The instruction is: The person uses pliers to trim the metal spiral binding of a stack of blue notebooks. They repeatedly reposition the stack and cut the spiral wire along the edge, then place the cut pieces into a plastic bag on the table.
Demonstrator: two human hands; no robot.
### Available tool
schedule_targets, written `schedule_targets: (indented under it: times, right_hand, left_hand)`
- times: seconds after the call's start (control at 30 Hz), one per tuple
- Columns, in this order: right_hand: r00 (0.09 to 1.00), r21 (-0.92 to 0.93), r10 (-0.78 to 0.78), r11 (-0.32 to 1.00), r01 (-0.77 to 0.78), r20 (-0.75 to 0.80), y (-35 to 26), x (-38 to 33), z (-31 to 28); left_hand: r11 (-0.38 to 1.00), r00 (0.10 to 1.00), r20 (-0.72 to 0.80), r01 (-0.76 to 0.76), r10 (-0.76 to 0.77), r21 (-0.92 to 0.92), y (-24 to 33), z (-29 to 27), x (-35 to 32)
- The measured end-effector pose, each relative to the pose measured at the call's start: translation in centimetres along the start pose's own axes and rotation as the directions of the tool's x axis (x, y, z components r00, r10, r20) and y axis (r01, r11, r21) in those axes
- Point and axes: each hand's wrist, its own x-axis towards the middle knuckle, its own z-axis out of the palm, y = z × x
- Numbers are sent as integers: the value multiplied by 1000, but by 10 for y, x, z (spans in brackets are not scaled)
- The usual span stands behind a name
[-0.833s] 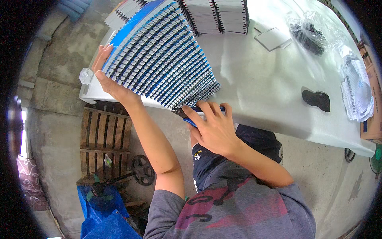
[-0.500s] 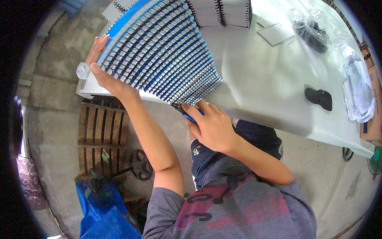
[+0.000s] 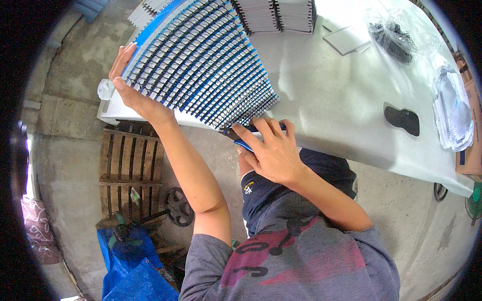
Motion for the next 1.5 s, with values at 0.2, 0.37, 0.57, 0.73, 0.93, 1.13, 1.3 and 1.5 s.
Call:
schedule_targets:
  times: [0.2,0.37,0.57,0.73,0.93,1.13,1.3,1.5]
  right_hand:
    - [996,9,12,1000,-13,84,0,-1,3]
    - [982,314,89,939,-138,166,-2,1,1]
    - [874,757,189,440,-482,447,5,4,8]
    - [974,412,127,890,-195,185,1,-1,3]
    - [1000,4,16,1000,-16,21,2,-6,5]
    - [994,13,36,999,-38,99,0,-4,5]
    - [978,134,83,985,-110,192,-4,-1,2]
    - [961,577,188,770,-273,203,-4,-6,17]
  left_hand:
    - [1000,1000,-5,11,-11,-16,-1,1,-1]
    - [999,1000,-8,24,-25,-34,-1,1,-2]
    - [998,1000,-6,24,-25,-57,-4,1,-3]
    - [998,999,-2,38,-38,-40,0,1,-2]
    - [998,999,11,30,-30,-48,0,0,-1]
    - [993,999,3,50,-50,-103,-2,0,-3]
    - [983,994,-28,98,-103,-155,-3,1,-4]
    - [957,983,-30,168,-180,-236,-2,2,-4]
